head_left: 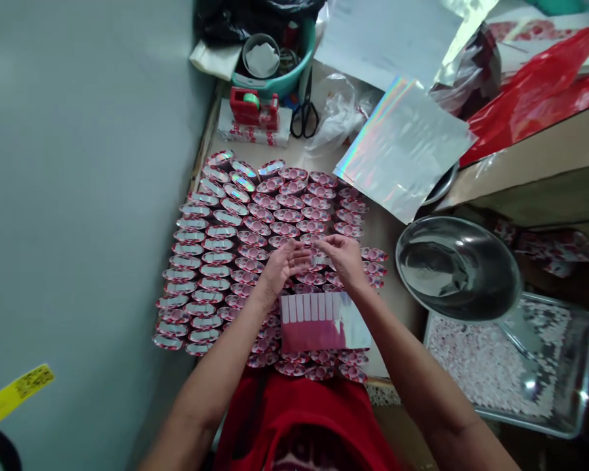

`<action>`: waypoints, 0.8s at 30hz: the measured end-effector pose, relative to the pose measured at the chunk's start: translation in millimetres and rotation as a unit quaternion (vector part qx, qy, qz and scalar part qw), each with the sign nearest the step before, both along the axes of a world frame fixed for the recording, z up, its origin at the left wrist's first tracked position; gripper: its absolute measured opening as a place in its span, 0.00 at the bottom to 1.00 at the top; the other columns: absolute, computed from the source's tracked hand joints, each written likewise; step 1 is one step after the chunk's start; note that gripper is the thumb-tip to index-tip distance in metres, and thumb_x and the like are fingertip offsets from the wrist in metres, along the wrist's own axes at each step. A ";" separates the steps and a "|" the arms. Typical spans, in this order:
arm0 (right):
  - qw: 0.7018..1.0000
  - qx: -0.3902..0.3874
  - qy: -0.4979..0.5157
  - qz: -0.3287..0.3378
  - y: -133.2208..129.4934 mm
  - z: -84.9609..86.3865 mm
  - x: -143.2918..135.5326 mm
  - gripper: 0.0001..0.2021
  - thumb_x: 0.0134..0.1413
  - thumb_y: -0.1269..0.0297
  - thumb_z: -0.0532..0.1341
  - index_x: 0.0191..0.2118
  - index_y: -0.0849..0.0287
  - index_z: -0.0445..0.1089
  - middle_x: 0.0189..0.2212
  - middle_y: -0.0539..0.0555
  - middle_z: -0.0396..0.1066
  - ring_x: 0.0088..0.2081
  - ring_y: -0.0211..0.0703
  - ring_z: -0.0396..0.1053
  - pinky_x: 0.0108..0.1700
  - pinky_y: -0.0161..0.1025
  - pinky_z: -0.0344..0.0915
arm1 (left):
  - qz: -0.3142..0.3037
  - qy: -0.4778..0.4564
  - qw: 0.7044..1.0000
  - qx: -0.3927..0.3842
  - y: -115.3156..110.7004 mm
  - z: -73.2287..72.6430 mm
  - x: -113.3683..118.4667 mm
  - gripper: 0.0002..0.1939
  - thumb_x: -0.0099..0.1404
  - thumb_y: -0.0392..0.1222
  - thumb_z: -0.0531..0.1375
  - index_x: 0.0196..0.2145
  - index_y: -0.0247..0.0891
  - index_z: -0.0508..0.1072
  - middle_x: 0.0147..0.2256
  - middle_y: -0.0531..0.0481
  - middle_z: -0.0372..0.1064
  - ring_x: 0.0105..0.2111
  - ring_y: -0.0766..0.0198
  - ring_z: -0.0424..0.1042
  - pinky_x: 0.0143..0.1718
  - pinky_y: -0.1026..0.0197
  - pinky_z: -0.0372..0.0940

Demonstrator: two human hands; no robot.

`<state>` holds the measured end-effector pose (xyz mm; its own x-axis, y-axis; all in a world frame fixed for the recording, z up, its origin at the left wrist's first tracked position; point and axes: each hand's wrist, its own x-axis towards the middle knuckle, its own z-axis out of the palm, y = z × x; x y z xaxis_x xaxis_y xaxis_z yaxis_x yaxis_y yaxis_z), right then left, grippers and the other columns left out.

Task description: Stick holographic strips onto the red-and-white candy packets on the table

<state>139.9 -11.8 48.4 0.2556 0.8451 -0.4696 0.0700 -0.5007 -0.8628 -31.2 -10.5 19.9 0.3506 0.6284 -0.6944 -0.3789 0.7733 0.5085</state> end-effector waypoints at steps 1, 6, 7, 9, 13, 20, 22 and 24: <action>1.000 0.002 0.002 0.008 2.3 -1.6 -0.8 0.16 0.45 0.50 0.71 0.29 0.60 0.79 0.26 0.53 0.77 0.28 0.41 0.70 0.35 0.37 0.63 | -0.014 -0.012 1.000 0.001 4.6 0.4 2.2 0.31 0.56 0.61 0.73 0.48 0.36 0.77 0.44 0.40 0.79 0.43 0.56 0.79 0.46 0.54 0.74; 0.998 0.007 -0.037 0.042 8.0 -2.8 -4.2 0.17 0.51 0.48 0.68 0.33 0.59 0.80 0.27 0.53 0.78 0.28 0.42 0.70 0.33 0.37 0.62 | -0.029 -0.047 0.998 -0.025 19.7 5.4 4.4 0.30 0.48 0.35 0.73 0.50 0.39 0.74 0.35 0.53 0.75 0.32 0.67 0.74 0.35 0.65 0.68; 0.996 0.009 -0.076 0.044 7.9 -2.2 -5.7 0.16 0.53 0.49 0.67 0.33 0.59 0.79 0.26 0.53 0.77 0.27 0.42 0.69 0.32 0.37 0.61 | -0.020 -0.069 0.996 -0.045 21.5 5.5 2.5 0.28 0.48 0.35 0.70 0.50 0.38 0.75 0.34 0.53 0.74 0.30 0.68 0.72 0.33 0.66 0.67; 0.981 0.003 -0.188 0.052 5.7 1.1 -10.9 0.15 0.58 0.51 0.64 0.33 0.58 0.79 0.23 0.52 0.75 0.25 0.42 0.68 0.31 0.37 0.57 | -0.014 -0.126 0.988 -0.089 24.0 3.6 -2.2 0.27 0.48 0.36 0.66 0.49 0.36 0.75 0.33 0.52 0.73 0.24 0.72 0.66 0.26 0.68 0.62; 0.903 0.003 -0.399 0.160 -4.1 19.9 -27.9 0.14 0.67 0.56 0.59 0.41 0.56 0.80 0.28 0.54 0.79 0.29 0.44 0.71 0.33 0.38 0.51 | -0.047 -0.150 0.977 -0.145 30.2 -3.5 -7.3 0.21 0.48 0.40 0.62 0.42 0.33 0.75 0.25 0.54 0.66 0.15 0.77 0.48 0.15 0.70 0.39; 0.910 0.000 -0.388 0.148 -6.0 51.0 -17.7 0.14 0.69 0.54 0.57 0.42 0.55 0.78 0.28 0.53 0.77 0.28 0.44 0.70 0.33 0.38 0.53 | -0.192 -0.107 0.974 -0.052 54.7 5.2 -5.8 0.13 0.54 0.47 0.62 0.30 0.34 0.76 0.28 0.46 0.72 0.18 0.74 0.55 0.16 0.68 0.36; 0.940 0.001 -0.335 0.064 -0.3 49.7 -2.8 0.16 0.67 0.50 0.58 0.40 0.55 0.77 0.26 0.52 0.76 0.26 0.44 0.69 0.32 0.38 0.56 | -0.204 -0.081 0.974 -0.048 50.7 6.6 -4.1 0.16 0.57 0.52 0.62 0.31 0.34 0.77 0.27 0.46 0.72 0.16 0.75 0.49 0.17 0.66 0.36; 0.958 -0.010 -0.287 0.016 5.2 46.9 10.2 0.17 0.62 0.47 0.61 0.37 0.56 0.77 0.24 0.51 0.74 0.25 0.44 0.67 0.31 0.38 0.57 | -0.184 -0.010 0.982 -0.040 40.3 5.4 -1.7 0.22 0.60 0.60 0.63 0.33 0.34 0.78 0.26 0.47 0.72 0.15 0.77 0.43 0.18 0.65 0.36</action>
<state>150.2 -6.6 95.3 0.4501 0.8490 -0.2769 0.5454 -0.5069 -0.6675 -33.0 29.8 25.3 0.5569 0.4008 -0.7275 -0.0757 0.8967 0.4361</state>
